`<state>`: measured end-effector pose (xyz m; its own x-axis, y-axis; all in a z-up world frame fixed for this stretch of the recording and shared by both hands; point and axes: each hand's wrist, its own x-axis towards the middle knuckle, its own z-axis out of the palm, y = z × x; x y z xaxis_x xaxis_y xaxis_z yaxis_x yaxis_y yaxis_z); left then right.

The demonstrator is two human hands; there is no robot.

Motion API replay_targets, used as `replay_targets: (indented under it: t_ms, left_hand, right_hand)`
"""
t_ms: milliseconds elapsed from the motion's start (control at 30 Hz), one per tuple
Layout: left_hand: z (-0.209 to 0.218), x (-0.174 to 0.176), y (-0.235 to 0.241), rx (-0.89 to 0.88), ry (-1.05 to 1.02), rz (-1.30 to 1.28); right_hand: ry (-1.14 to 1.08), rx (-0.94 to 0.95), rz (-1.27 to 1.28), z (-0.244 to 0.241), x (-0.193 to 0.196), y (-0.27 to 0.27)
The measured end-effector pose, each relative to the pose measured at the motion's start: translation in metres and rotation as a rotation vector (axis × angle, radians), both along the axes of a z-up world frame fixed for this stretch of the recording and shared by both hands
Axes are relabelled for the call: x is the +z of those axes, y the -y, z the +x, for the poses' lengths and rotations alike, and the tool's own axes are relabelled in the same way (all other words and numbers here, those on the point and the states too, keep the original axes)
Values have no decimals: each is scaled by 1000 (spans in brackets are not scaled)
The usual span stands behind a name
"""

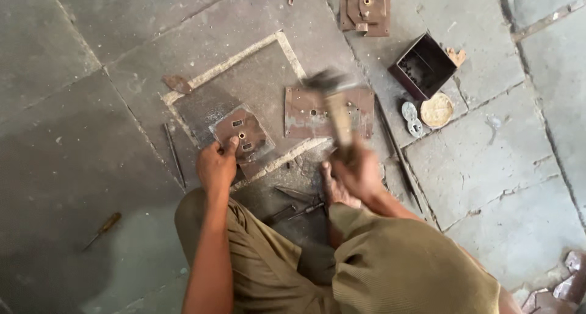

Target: The person assembles a metal latch mechanism by hand and using a hammer. The person picks up small metal components, aligns them on a metal plate, and strikes them with a hammer to secure the pieces together, handling the plate and components multiple times throughout the process.

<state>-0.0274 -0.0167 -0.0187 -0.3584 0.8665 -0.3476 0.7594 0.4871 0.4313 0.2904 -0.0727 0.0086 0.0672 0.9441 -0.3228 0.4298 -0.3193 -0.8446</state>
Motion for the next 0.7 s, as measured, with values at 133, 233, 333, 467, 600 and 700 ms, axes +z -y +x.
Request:
replay_targets:
  t_ms: [133,233,333,467,600,700]
  left_hand:
    - [-5,-9,3,-8,1,6]
    - [-4,-9,0,-2,-27,-8]
    - [-6,-7,0,-46,-9,70]
    - [-9,-13,1,-41,-23,55]
    - [-11,-14,2,-15,-11,18]
    - [-8,-10,3,-9,-13,24]
  right_hand:
    - [-886,-340,738,3,-33,-15]
    - [-8,84,347,-36,-50,-10]
    - [131,330,68,-38,-43,3]
    - [-46,82,118,-6,-29,3]
    - [-533,-254,526,-29,-40,-11]
    - [-316,1,268,-49,-52,-12]
